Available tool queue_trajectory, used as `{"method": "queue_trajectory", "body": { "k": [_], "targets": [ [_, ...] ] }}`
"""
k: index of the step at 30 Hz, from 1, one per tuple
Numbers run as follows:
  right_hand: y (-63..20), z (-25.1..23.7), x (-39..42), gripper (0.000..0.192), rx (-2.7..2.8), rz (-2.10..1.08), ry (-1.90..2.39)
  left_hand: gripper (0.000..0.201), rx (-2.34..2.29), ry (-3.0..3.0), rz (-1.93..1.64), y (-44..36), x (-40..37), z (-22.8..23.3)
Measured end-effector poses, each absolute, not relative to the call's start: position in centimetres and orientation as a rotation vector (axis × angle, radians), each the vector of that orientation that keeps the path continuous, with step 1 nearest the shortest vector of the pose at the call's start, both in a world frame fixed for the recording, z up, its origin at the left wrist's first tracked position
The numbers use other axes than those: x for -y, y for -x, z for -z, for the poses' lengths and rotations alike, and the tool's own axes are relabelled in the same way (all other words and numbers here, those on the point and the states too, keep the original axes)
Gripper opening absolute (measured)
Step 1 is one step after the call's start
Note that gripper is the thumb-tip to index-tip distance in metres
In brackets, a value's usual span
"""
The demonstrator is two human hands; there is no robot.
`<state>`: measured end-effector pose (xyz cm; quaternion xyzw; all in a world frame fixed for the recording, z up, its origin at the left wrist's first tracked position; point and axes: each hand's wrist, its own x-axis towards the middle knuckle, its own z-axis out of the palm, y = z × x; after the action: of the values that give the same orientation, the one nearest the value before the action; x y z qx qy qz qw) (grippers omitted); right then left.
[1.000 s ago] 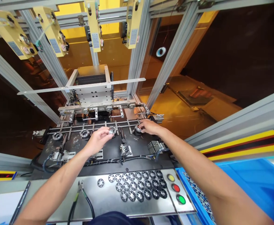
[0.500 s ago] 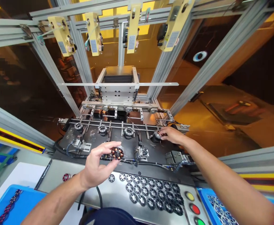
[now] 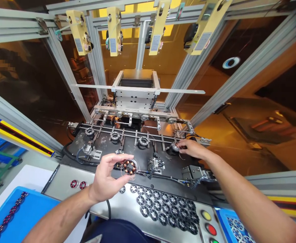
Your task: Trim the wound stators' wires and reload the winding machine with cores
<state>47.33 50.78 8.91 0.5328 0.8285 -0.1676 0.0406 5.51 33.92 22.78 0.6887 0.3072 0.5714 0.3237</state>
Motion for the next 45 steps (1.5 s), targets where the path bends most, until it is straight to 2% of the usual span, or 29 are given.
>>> {"method": "queue_trajectory", "body": {
  "k": [8, 13, 16, 19, 21, 22, 25, 28, 31, 35, 40, 45],
  "targets": [
    [-48.1, -8.6, -51.4, 0.019, -2.593, 0.451, -1.765, 0.061, -0.942, -1.864, -1.551, -3.7, -32.7, -22.3],
    [-47.2, -11.3, -48.2, 0.034, -2.757, 0.333, -1.863, 0.056, -1.611, -1.739, -1.424, 3.2, -29.3, -18.7],
    [-40.1, -13.8, -42.5, 0.022, -3.115, 0.355, -1.782, 0.054, -1.977, -1.58, -1.31, 8.9, -25.4, -14.2],
    [-27.8, -14.0, -35.3, 0.012, -3.35, 0.716, -1.394, 0.049, -2.227, -1.456, -1.14, 13.1, -21.1, -9.4],
    [-19.0, -12.2, -31.4, 0.023, -3.242, 0.909, -1.036, 0.043, -2.301, -1.427, -1.039, 14.6, -19.1, -6.7],
    [-15.0, -10.9, -29.9, 0.021, -3.198, 0.919, -0.909, 0.039, -2.315, -1.431, -0.998, 15.1, -18.5, -5.6],
    [-6.0, -7.0, -27.7, 0.011, -3.131, 0.885, -0.727, 0.032, -2.301, -1.479, -0.924, 15.6, -18.2, -3.0],
    [-1.8, -5.3, -26.9, 0.027, -3.1, 0.827, -0.716, 0.032, -2.288, -1.508, -0.916, 15.7, -19.1, -1.8],
    [-2.0, -5.6, -26.4, 0.029, -3.116, 0.778, -0.776, 0.035, -2.291, -1.504, -0.954, 15.7, -19.6, -1.8],
    [-8.6, -6.4, -26.8, 0.026, -3.162, 0.728, -0.859, 0.047, -2.313, -1.47, -1.075, 15.2, -18.3, -3.3],
    [-18.9, -5.1, -28.9, 0.03, -3.107, 0.623, -1.131, 0.045, -2.325, -1.392, -1.247, 13.2, -16.4, -6.0],
    [-20.5, -2.9, -29.4, 0.03, -3.092, 0.67, -1.085, 0.042, -2.178, -1.364, -1.335, 10.6, -17.3, -9.0]
  ]
}}
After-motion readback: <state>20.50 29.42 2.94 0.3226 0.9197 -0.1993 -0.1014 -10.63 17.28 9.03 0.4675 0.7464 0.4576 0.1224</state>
